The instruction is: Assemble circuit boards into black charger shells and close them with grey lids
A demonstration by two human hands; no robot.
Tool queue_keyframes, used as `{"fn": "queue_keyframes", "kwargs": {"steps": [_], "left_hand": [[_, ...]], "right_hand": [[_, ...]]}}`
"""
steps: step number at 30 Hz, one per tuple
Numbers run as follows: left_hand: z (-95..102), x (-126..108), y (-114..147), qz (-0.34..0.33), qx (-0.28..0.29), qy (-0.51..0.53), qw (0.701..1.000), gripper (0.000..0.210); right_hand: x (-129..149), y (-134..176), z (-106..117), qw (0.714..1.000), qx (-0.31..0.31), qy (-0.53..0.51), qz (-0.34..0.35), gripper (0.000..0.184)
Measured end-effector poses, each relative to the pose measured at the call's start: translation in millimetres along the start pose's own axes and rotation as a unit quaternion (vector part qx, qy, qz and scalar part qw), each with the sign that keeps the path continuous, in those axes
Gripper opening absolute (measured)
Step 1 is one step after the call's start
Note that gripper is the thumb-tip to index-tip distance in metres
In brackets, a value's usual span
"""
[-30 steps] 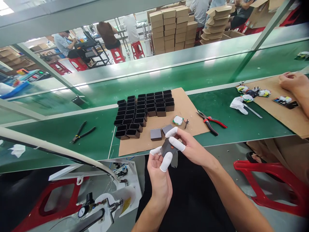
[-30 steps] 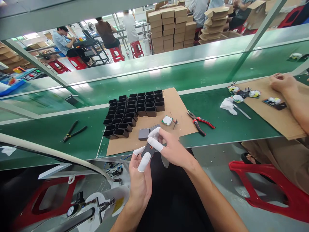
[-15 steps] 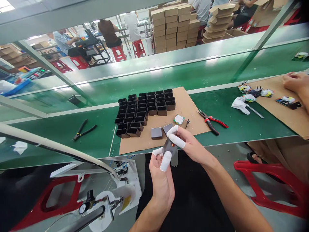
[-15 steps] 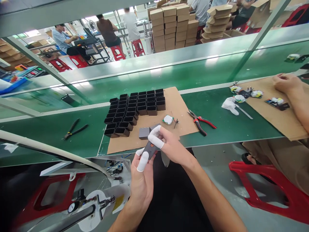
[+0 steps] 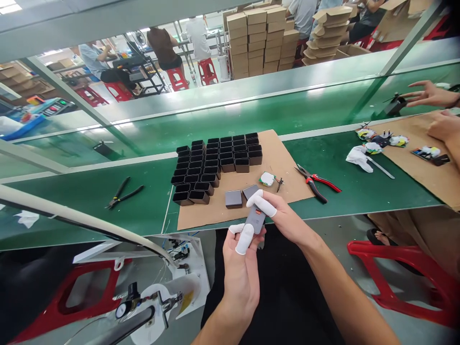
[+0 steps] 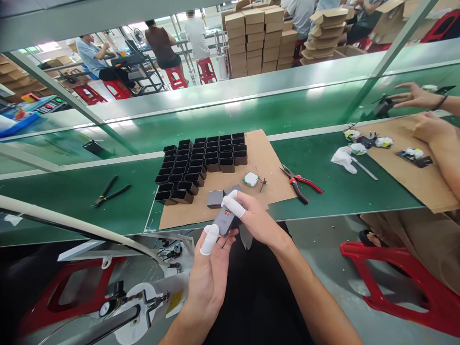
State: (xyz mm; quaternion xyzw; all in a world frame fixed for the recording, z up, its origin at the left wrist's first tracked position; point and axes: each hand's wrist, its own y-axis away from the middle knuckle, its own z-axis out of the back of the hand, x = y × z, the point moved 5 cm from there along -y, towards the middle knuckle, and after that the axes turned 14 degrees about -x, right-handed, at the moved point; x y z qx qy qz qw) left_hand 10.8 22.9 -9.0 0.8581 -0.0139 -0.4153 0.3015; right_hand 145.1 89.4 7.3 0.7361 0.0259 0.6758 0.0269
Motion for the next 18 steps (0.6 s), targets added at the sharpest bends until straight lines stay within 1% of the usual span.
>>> {"fn": "queue_keyframes", "kwargs": {"steps": [2, 3, 5, 6, 7, 8, 9, 10, 11, 12, 14, 16, 18], "left_hand": [[3.2, -2.5, -4.7, 0.014, 0.013, 0.001, 1.0, 0.039], [6.0, -3.6, -7.7, 0.025, 0.017, -0.003, 1.0, 0.037], [13.3, -4.6, -15.7, 0.047, 0.034, -0.028, 0.998, 0.037], [17.9, -5.8, -21.4, 0.044, 0.048, -0.051, 0.997, 0.039], [22.9, -9.2, -28.6, 0.012, 0.064, -0.09, 0.994, 0.04], [28.6, -15.0, -37.3, -0.049, 0.078, -0.135, 0.987, 0.041], [35.0, -24.2, -46.9, -0.143, 0.081, -0.188, 0.968, 0.04], [41.7, -36.1, -55.8, -0.263, 0.071, -0.247, 0.93, 0.038], [50.6, -46.6, -66.1, -0.34, 0.047, -0.268, 0.9, 0.035], [60.3, -55.8, -77.3, -0.387, 0.022, -0.276, 0.88, 0.031], [76.1, -72.5, -97.3, -0.465, -0.002, -0.298, 0.834, 0.022], [85.2, -83.8, -111.3, -0.518, 0.001, -0.328, 0.79, 0.018], [87.8, -88.0, -117.9, -0.555, 0.017, -0.358, 0.75, 0.017]], "right_hand": [[-2.0, 4.0, 2.6, 1.0, -0.004, 0.007, 0.024, 0.036], [-2.7, 6.8, 3.9, 0.998, -0.004, 0.02, 0.054, 0.032], [-4.8, 13.2, 6.0, 0.987, -0.005, 0.069, 0.144, 0.03], [-7.3, 16.2, 6.9, 0.975, -0.011, 0.103, 0.195, 0.03], [-11.3, 18.5, 8.3, 0.962, -0.024, 0.136, 0.237, 0.032], [-17.1, 19.5, 10.3, 0.949, -0.043, 0.165, 0.267, 0.034], [-23.9, 19.4, 12.8, 0.938, -0.065, 0.186, 0.286, 0.037], [-31.4, 18.5, 15.7, 0.929, -0.087, 0.201, 0.299, 0.04], [-38.9, 16.9, 19.0, 0.92, -0.11, 0.212, 0.31, 0.04], [-46.0, 15.1, 22.4, 0.911, -0.132, 0.221, 0.321, 0.038], [-58.3, 11.6, 28.7, 0.891, -0.173, 0.238, 0.346, 0.029], [-67.7, 9.0, 32.6, 0.871, -0.201, 0.252, 0.37, 0.023], [-73.8, 7.7, 33.3, 0.858, -0.208, 0.264, 0.388, 0.02]]}}
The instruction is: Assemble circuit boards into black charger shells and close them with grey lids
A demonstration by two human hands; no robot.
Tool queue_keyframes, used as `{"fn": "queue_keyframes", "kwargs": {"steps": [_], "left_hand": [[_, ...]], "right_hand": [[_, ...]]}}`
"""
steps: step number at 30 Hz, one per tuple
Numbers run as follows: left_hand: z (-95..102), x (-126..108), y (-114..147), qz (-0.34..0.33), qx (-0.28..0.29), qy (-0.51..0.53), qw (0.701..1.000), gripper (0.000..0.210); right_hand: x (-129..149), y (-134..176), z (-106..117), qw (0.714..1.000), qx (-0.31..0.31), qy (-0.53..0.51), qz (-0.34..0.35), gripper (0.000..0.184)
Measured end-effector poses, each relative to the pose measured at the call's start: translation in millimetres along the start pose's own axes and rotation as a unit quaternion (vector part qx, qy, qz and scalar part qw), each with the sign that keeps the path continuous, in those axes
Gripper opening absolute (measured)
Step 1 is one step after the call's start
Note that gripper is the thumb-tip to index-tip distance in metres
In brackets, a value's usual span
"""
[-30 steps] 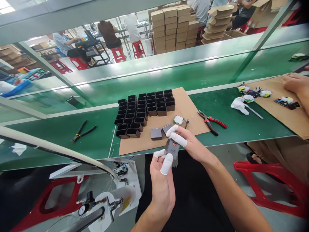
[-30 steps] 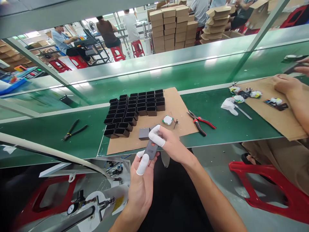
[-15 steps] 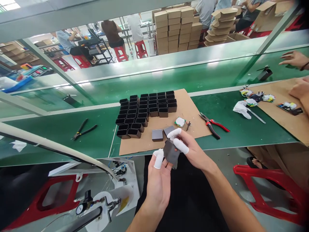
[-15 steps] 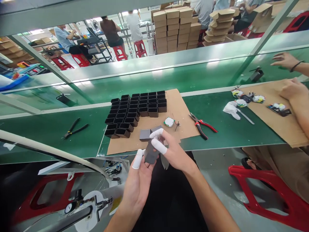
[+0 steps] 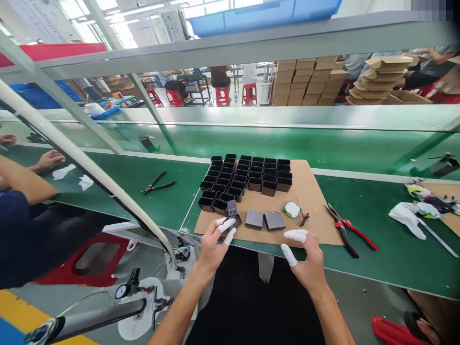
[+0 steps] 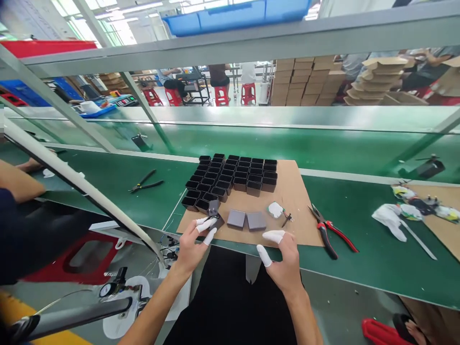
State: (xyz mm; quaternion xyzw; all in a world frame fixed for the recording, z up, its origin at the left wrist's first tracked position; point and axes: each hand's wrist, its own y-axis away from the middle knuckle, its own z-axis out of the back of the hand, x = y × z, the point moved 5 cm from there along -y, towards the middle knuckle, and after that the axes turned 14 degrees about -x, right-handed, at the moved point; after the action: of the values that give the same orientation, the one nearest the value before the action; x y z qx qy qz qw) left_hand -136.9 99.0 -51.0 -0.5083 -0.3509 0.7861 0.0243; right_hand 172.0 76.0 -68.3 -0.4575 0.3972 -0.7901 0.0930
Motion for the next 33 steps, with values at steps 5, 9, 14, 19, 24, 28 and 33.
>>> {"fn": "queue_keyframes", "kwargs": {"steps": [5, 9, 14, 19, 24, 28, 33], "left_hand": [[-5.2, -3.4, 3.0, -0.087, 0.022, -0.055, 0.994, 0.021], [-4.7, -3.5, 4.0, -0.112, 0.019, -0.084, 0.99, 0.023], [-0.2, -8.2, -1.2, -0.108, 0.018, -0.088, 0.99, 0.021], [0.5, -10.8, -6.1, -0.061, 0.021, -0.062, 0.996, 0.017], [-2.4, -8.6, -8.6, 0.04, 0.016, 0.001, 0.999, 0.004], [0.6, -29.9, 1.6, 0.146, -0.048, 0.079, 0.985, 0.019], [-2.5, -85.2, 26.7, 0.514, -0.159, 0.376, 0.755, 0.025]], "right_hand": [[-2.1, 5.7, -2.7, 1.0, 0.005, 0.017, 0.026, 0.021], [-2.4, 6.5, -1.8, 0.999, 0.003, 0.023, 0.032, 0.017], [1.6, 3.2, -1.7, 0.999, 0.008, 0.026, 0.043, 0.014], [2.9, 3.0, -1.8, 0.999, 0.011, 0.031, 0.041, 0.012], [6.6, 2.9, -1.0, 0.998, 0.016, 0.03, 0.047, 0.011], [6.6, 3.0, 1.1, 0.998, 0.004, 0.031, 0.052, 0.008], [2.7, 7.4, -2.2, 0.998, 0.007, 0.037, 0.051, 0.01]]}}
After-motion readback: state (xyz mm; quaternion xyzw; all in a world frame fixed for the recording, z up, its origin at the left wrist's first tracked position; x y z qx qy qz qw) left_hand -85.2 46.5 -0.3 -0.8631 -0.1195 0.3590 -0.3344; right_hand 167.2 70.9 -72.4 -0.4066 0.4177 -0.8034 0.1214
